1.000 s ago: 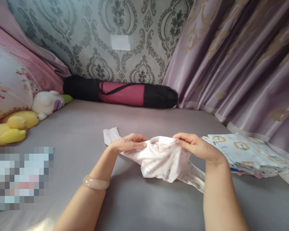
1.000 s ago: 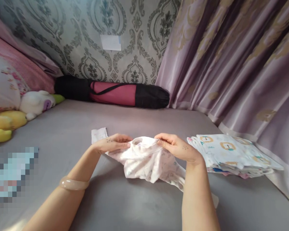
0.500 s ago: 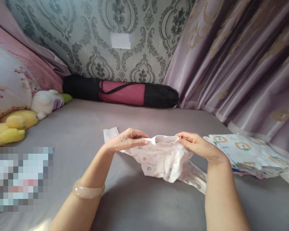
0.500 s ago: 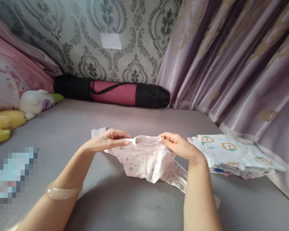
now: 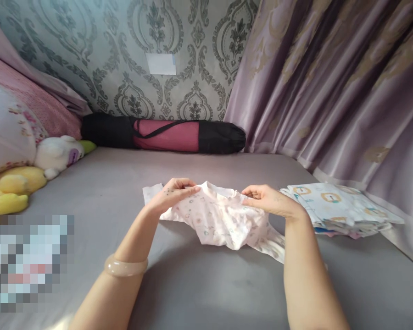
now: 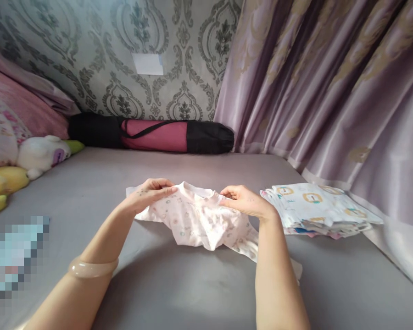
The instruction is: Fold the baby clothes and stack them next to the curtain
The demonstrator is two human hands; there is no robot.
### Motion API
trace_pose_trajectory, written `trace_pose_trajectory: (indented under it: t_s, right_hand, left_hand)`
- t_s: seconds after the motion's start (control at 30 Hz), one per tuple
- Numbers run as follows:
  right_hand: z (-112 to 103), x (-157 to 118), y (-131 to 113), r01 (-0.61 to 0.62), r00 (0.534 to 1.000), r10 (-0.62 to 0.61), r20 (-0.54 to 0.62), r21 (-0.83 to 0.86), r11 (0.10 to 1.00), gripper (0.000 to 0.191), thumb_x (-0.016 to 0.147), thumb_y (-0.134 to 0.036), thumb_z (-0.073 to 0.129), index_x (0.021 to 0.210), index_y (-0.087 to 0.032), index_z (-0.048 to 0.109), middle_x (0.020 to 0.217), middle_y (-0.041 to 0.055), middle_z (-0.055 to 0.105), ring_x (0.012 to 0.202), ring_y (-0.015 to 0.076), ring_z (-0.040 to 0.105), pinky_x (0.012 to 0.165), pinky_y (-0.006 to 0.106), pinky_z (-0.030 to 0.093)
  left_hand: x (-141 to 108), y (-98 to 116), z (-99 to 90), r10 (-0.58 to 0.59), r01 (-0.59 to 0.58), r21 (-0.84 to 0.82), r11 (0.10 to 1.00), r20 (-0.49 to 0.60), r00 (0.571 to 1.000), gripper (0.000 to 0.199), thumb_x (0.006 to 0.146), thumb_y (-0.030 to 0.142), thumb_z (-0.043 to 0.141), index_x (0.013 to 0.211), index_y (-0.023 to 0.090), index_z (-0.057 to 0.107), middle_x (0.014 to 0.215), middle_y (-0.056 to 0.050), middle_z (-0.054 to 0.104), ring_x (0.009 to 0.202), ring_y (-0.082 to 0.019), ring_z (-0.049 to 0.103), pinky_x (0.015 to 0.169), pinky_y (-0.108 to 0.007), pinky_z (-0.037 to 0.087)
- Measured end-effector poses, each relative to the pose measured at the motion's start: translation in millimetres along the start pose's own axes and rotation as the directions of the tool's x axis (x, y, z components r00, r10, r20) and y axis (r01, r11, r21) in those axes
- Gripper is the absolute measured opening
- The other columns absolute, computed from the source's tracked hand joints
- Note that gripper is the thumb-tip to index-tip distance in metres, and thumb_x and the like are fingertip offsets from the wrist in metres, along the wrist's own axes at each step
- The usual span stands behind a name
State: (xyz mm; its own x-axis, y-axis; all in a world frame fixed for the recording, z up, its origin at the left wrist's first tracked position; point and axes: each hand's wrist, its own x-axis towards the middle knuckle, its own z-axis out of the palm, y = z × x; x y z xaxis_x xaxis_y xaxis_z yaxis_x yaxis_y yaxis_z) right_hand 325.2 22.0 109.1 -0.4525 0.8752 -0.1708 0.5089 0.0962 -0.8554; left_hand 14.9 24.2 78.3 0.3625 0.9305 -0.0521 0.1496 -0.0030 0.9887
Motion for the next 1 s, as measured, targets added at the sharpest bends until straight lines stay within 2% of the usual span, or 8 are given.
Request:
trace_pose_trajectory:
  t_s: [0.23, 0.43, 0.53, 0.63, 0.77, 0.87, 0.93, 1.0]
  right_hand:
    - [1, -1, -13, 0.151, 0.963, -0.177, -0.202, -0.139, 0.979, 0.035, 0.082, -0.051, 0.058, 0.090, -0.017, 0.061, 0.071, -0.0019, 0.059, 0.062, 0.0121, 0.051, 0.058, 0.025, 0.038]
    - [-1, -3, -47, 0.183, 0.815, -0.403, -0.417, -0.475, 0.861, 0.028, 0.093, -0.046, 0.046, 0.097, -0.022, 0.062, 0.071, -0.0008, 0.061, 0.062, 0.0140, 0.053, 0.057, 0.025, 0.036]
    - [-4, -10, -69, 0.116, 0.728, -0.511, -0.457, -0.653, 0.749, 0.027, 0.095, -0.044, 0.045, 0.105, -0.025, 0.062, 0.080, 0.0016, 0.068, 0.072, 0.0181, 0.061, 0.061, 0.026, 0.038]
    - [-9, -18, -89, 0.049, 0.641, -0.625, -0.447, -0.788, 0.614, 0.030, 0.097, -0.046, 0.042, 0.111, -0.026, 0.060, 0.092, 0.0045, 0.072, 0.079, 0.0220, 0.066, 0.062, 0.028, 0.040]
    - [-17, -32, -114, 0.050, 0.549, -0.738, -0.392, -0.866, 0.497, 0.040, 0.097, -0.051, 0.037, 0.107, -0.022, 0.063, 0.095, 0.0073, 0.071, 0.081, 0.0221, 0.066, 0.062, 0.029, 0.041]
    - [-23, -43, -130, 0.186, 0.582, -0.734, -0.349, -0.822, 0.538, 0.043, 0.095, -0.056, 0.040, 0.102, -0.023, 0.067, 0.093, 0.0054, 0.071, 0.080, 0.0194, 0.065, 0.064, 0.028, 0.043]
    - [-27, -50, -137, 0.320, 0.669, -0.675, -0.310, -0.700, 0.638, 0.045, 0.091, -0.060, 0.045, 0.098, -0.023, 0.070, 0.086, 0.0037, 0.071, 0.076, 0.0181, 0.064, 0.064, 0.028, 0.044]
    - [-29, -53, -138, 0.411, 0.767, -0.593, -0.246, -0.521, 0.748, 0.048, 0.087, -0.064, 0.049, 0.098, -0.022, 0.071, 0.081, 0.0033, 0.070, 0.072, 0.0175, 0.063, 0.061, 0.029, 0.045]
  left_hand:
    - [-13, 17, -6.7, 0.005, -0.014, 0.116, 0.993, 0.073, 0.997, 0.032, 0.076, 0.049, 0.067, 0.085, 0.018, 0.066, 0.070, 0.000, 0.060, 0.063, -0.013, 0.054, 0.053, -0.022, 0.038]
    - [-16, 41, -13.5, 0.303, -0.207, 0.461, 0.863, -0.145, 0.942, 0.034, 0.086, 0.049, 0.052, 0.077, 0.017, 0.059, 0.061, 0.003, 0.048, 0.056, -0.011, 0.044, 0.049, -0.022, 0.031]
    - [-25, 74, -21.1, 0.540, -0.297, 0.679, 0.671, -0.173, 0.824, 0.031, 0.090, 0.044, 0.046, 0.089, 0.018, 0.062, 0.070, 0.001, 0.056, 0.062, -0.012, 0.049, 0.055, -0.022, 0.037]
    - [-45, 118, -27.7, 0.746, -0.324, 0.892, 0.315, -0.023, 0.665, 0.031, 0.094, 0.040, 0.042, 0.101, 0.019, 0.063, 0.090, -0.005, 0.063, 0.079, -0.016, 0.056, 0.067, -0.025, 0.042]
    - [-72, 165, -33.8, 0.814, -0.204, 0.978, 0.038, 0.088, 0.574, 0.036, 0.098, 0.036, 0.035, 0.114, 0.018, 0.061, 0.101, -0.008, 0.063, 0.090, -0.018, 0.056, 0.076, -0.028, 0.043]
    - [-84, 178, -44.4, 0.693, -0.256, 0.924, 0.285, -0.014, 0.721, 0.034, 0.093, 0.041, 0.046, 0.104, 0.016, 0.066, 0.087, -0.005, 0.065, 0.077, -0.015, 0.056, 0.071, -0.028, 0.044]
    - [-89, 178, -54.3, 0.489, -0.272, 0.754, 0.598, -0.074, 0.869, 0.034, 0.086, 0.046, 0.055, 0.097, 0.016, 0.068, 0.077, -0.003, 0.065, 0.067, -0.013, 0.055, 0.062, -0.027, 0.046]
    - [-91, 173, -62.1, 0.344, -0.247, 0.524, 0.815, -0.096, 0.934, 0.040, 0.081, 0.052, 0.058, 0.096, 0.016, 0.068, 0.074, -0.004, 0.066, 0.062, -0.013, 0.056, 0.055, -0.027, 0.046]
